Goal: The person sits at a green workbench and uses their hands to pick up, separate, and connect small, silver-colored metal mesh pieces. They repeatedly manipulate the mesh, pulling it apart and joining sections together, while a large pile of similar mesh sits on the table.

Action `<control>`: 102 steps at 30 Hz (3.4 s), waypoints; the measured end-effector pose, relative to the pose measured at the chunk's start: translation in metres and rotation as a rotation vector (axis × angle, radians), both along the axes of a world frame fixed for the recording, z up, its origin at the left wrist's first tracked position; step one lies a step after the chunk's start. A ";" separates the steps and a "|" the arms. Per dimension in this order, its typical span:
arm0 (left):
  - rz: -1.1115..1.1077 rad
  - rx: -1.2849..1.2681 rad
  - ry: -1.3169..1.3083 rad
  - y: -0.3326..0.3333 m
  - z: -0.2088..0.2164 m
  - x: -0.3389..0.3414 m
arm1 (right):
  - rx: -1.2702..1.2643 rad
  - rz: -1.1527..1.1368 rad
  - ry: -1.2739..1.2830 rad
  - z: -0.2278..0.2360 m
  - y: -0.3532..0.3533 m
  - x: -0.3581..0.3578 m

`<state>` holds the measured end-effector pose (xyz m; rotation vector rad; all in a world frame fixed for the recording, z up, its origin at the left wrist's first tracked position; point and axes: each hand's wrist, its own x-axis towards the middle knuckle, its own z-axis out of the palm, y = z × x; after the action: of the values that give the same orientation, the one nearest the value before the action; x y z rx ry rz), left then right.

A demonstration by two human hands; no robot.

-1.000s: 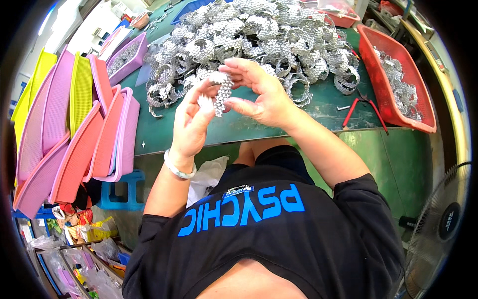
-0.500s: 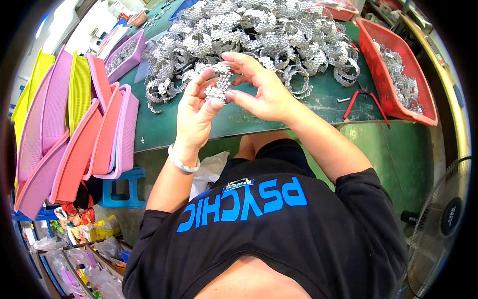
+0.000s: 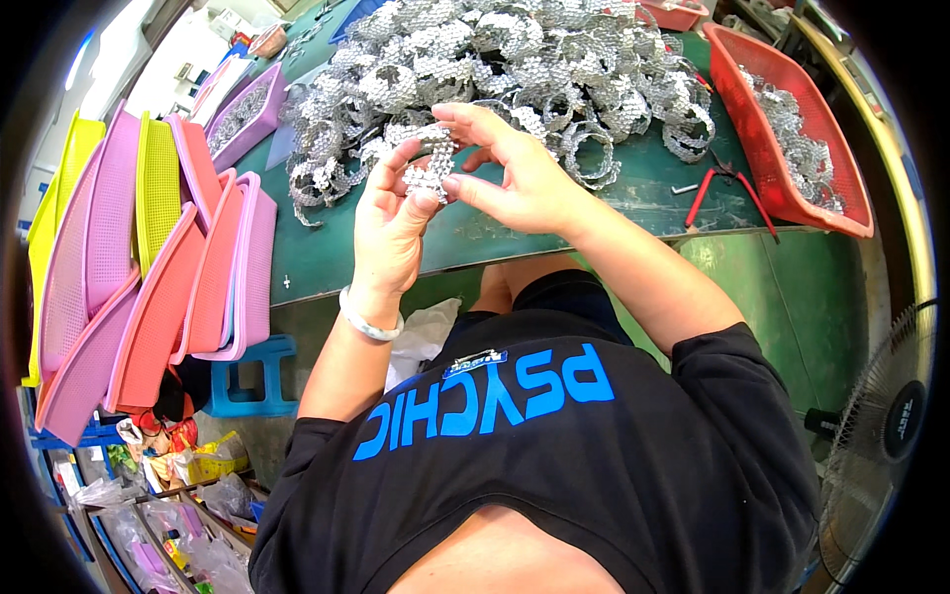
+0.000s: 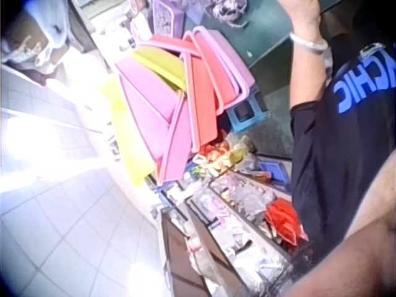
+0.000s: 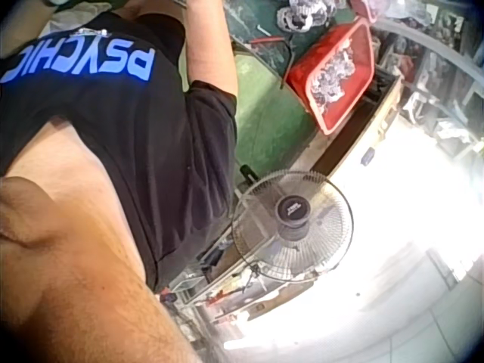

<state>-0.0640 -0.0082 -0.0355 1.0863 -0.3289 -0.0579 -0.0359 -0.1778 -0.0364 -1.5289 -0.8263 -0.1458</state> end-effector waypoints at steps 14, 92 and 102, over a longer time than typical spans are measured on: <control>0.063 -0.150 0.066 0.008 -0.008 0.004 | 0.009 -0.062 -0.073 0.001 0.002 -0.002; -0.146 -0.453 0.127 0.020 -0.011 0.012 | 0.076 -0.172 0.163 -0.002 0.018 -0.011; -0.262 -0.539 0.150 0.020 -0.012 0.009 | 0.246 -0.156 0.197 -0.003 0.031 -0.008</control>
<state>-0.0550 0.0116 -0.0477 0.4971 -0.3252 -0.2678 -0.0437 -0.1465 -0.0395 -1.3496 -0.5124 -0.1999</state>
